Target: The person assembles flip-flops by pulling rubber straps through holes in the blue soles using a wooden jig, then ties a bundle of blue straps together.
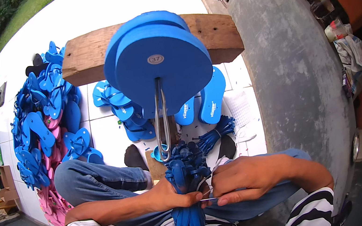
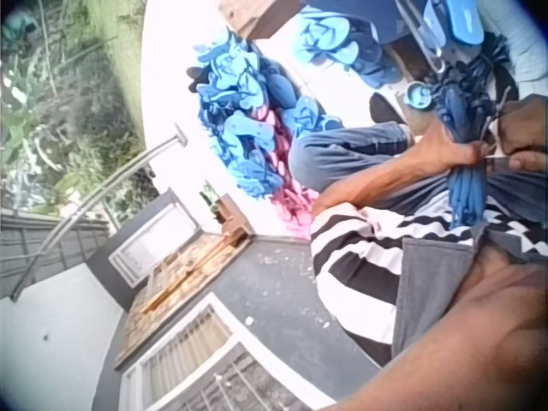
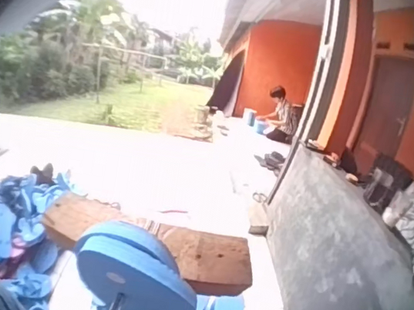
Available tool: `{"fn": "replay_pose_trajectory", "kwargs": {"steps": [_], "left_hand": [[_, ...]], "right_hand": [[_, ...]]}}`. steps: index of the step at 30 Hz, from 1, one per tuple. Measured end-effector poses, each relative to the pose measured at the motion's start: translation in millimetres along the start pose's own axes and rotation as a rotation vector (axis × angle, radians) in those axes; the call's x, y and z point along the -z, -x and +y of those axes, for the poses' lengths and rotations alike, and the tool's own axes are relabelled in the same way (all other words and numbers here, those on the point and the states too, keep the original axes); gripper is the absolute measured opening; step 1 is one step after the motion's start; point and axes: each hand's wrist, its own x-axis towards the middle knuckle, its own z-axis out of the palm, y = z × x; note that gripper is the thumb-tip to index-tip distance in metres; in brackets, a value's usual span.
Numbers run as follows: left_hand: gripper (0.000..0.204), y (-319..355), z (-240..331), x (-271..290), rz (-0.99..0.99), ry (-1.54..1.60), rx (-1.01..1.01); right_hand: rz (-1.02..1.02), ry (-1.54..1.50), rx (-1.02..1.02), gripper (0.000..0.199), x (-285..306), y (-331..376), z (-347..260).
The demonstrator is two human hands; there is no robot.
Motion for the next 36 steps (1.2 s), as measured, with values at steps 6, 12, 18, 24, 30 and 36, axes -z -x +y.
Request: {"fn": "replay_pose_trajectory", "kwargs": {"steps": [6, 12, 18, 24, 30, 36], "left_hand": [[0.029, -5.0, 2.9, 6.7, -0.144, 0.243, 0.020], [0.039, -17.3, 8.1, 15.5, -0.046, 0.178, 0.082], [0.043, -45.4, -28.5, 36.6, 0.420, 0.071, -0.013], [0.049, -54.3, -33.6, 38.3, 0.356, 0.407, -0.124], [0.050, -65.1, -29.9, 29.0, 0.400, 0.394, -0.143], [0.046, -68.3, -40.1, 32.2, 0.424, 0.319, -0.179]], "right_hand": [[0.034, -0.078, 0.018, 0.029, 5.4, -3.5, -3.1], [0.138, 0.092, -0.019, 0.020, 12.7, -1.6, 2.9], [0.417, 0.273, 0.144, 0.015, 1.9, -2.7, 10.3], [0.672, 0.479, -0.202, 0.037, -1.9, -0.5, 38.2], [0.553, 0.579, -0.426, 0.052, -19.4, -16.9, 43.0], [0.610, 0.563, -0.289, 0.037, -18.1, -18.3, 67.8]]}}
